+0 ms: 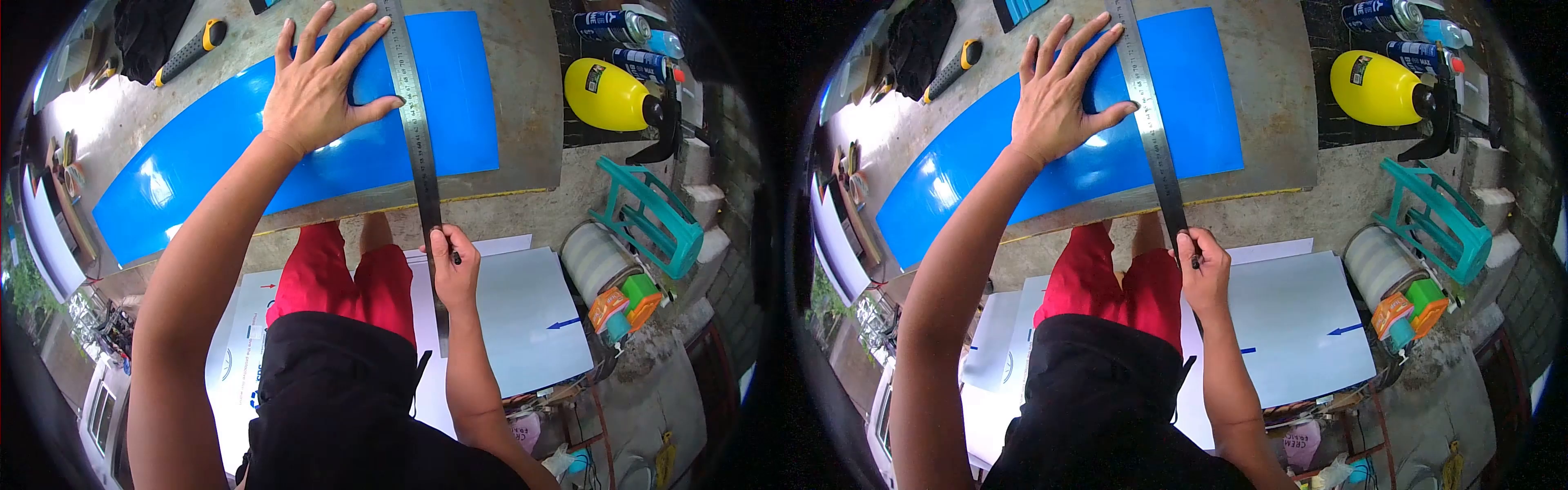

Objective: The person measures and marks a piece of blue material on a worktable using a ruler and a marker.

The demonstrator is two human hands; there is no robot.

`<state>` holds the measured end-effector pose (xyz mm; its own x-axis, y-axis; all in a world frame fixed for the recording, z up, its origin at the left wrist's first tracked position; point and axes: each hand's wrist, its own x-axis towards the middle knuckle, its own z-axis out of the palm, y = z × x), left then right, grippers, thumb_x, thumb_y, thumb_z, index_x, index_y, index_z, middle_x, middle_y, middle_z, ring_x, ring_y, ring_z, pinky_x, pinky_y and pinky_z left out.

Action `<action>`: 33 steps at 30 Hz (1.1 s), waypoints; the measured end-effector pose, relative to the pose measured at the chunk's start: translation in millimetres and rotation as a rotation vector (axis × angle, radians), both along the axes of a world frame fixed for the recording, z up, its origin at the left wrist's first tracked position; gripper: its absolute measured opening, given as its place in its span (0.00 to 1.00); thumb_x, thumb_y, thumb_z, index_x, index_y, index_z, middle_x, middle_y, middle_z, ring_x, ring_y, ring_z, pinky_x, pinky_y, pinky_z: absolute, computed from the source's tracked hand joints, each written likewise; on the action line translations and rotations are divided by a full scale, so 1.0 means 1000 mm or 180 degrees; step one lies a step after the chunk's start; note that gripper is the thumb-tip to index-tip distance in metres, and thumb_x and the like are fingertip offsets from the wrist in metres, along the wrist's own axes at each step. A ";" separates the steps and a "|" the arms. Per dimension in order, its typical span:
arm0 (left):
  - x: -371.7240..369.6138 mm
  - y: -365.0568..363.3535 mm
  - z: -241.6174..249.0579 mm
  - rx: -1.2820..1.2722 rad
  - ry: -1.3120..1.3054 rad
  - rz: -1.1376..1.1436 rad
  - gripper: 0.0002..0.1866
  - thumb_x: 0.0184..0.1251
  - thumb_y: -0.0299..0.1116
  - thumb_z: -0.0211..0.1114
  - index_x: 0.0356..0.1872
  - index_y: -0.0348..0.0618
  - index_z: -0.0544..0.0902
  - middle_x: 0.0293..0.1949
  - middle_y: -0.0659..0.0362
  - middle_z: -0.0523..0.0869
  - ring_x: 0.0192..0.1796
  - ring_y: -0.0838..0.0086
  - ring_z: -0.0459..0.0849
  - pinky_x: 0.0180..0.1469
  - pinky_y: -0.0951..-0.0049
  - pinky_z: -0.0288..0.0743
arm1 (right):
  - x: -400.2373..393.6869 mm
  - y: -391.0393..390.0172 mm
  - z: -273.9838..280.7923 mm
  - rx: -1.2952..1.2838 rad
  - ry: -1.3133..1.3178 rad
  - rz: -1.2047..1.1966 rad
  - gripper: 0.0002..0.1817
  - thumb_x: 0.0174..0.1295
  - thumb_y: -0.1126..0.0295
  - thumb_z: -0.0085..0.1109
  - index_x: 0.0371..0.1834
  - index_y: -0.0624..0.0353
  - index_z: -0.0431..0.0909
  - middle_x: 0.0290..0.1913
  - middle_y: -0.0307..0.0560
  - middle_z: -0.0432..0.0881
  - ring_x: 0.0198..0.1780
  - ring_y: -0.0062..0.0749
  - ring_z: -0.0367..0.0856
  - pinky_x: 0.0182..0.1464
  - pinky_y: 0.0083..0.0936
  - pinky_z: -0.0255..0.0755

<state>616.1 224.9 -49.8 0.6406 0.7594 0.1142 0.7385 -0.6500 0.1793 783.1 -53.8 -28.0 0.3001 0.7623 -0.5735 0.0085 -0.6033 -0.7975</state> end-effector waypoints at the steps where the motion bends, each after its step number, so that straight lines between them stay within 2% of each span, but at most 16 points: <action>1: 0.000 0.000 0.001 -0.0013 0.0008 0.0003 0.52 0.59 0.80 0.63 0.84 0.74 0.64 0.84 0.68 0.64 0.87 0.59 0.54 0.88 0.43 0.36 | 0.000 0.000 0.000 0.0006 -0.0043 -0.0021 0.12 0.80 0.66 0.60 0.46 0.67 0.82 0.33 0.46 0.86 0.37 0.27 0.90 0.41 0.25 0.80; 14: 0.000 0.000 0.002 -0.0048 0.0073 -0.0027 0.52 0.59 0.82 0.63 0.84 0.76 0.63 0.85 0.70 0.62 0.87 0.58 0.52 0.88 0.42 0.35 | -0.002 0.009 -0.003 -0.0031 0.0030 -0.0156 0.12 0.80 0.65 0.61 0.47 0.66 0.83 0.34 0.45 0.87 0.36 0.25 0.89 0.40 0.25 0.79; 16: 0.000 0.000 0.002 -0.0050 0.0090 -0.0027 0.52 0.59 0.82 0.63 0.84 0.77 0.62 0.85 0.70 0.62 0.87 0.58 0.52 0.88 0.43 0.35 | -0.002 0.012 -0.002 0.0008 -0.0010 -0.0128 0.14 0.81 0.64 0.60 0.47 0.66 0.83 0.34 0.40 0.84 0.36 0.23 0.86 0.40 0.24 0.77; 21: 0.003 0.002 0.012 -0.0051 0.0077 -0.0032 0.53 0.59 0.82 0.63 0.84 0.77 0.62 0.85 0.70 0.62 0.87 0.58 0.52 0.88 0.43 0.36 | -0.002 0.015 -0.002 0.0066 0.0120 -0.0191 0.12 0.81 0.65 0.60 0.50 0.66 0.83 0.35 0.39 0.84 0.37 0.22 0.85 0.40 0.22 0.77; 23: 0.004 0.004 0.024 -0.0476 0.0500 -0.0002 0.54 0.61 0.75 0.64 0.84 0.57 0.64 0.85 0.57 0.62 0.86 0.46 0.51 0.85 0.36 0.36 | -0.002 0.015 -0.002 0.0068 0.0190 -0.0233 0.12 0.81 0.66 0.60 0.51 0.66 0.82 0.36 0.39 0.84 0.37 0.21 0.85 0.40 0.22 0.77; 29: 0.004 0.004 0.024 -0.0526 0.0526 0.0014 0.53 0.62 0.76 0.62 0.85 0.59 0.63 0.85 0.58 0.61 0.87 0.46 0.50 0.85 0.34 0.35 | -0.002 0.021 -0.001 0.0039 0.0211 -0.0269 0.12 0.81 0.66 0.60 0.51 0.66 0.83 0.36 0.39 0.84 0.37 0.21 0.84 0.40 0.22 0.77; 31: 0.004 0.004 0.025 -0.0526 0.0531 0.0012 0.53 0.62 0.76 0.62 0.85 0.59 0.63 0.85 0.58 0.61 0.87 0.46 0.50 0.85 0.34 0.35 | -0.001 0.023 0.000 0.0088 0.0179 -0.0259 0.12 0.80 0.66 0.62 0.50 0.67 0.82 0.37 0.43 0.86 0.37 0.24 0.88 0.42 0.25 0.83; 33: 0.004 0.004 0.025 -0.0527 0.0539 0.0009 0.53 0.62 0.76 0.62 0.85 0.59 0.63 0.85 0.58 0.61 0.87 0.46 0.50 0.85 0.34 0.35 | -0.001 0.023 -0.001 0.0087 0.0169 -0.0256 0.12 0.80 0.66 0.62 0.50 0.67 0.82 0.36 0.43 0.86 0.36 0.23 0.87 0.42 0.25 0.84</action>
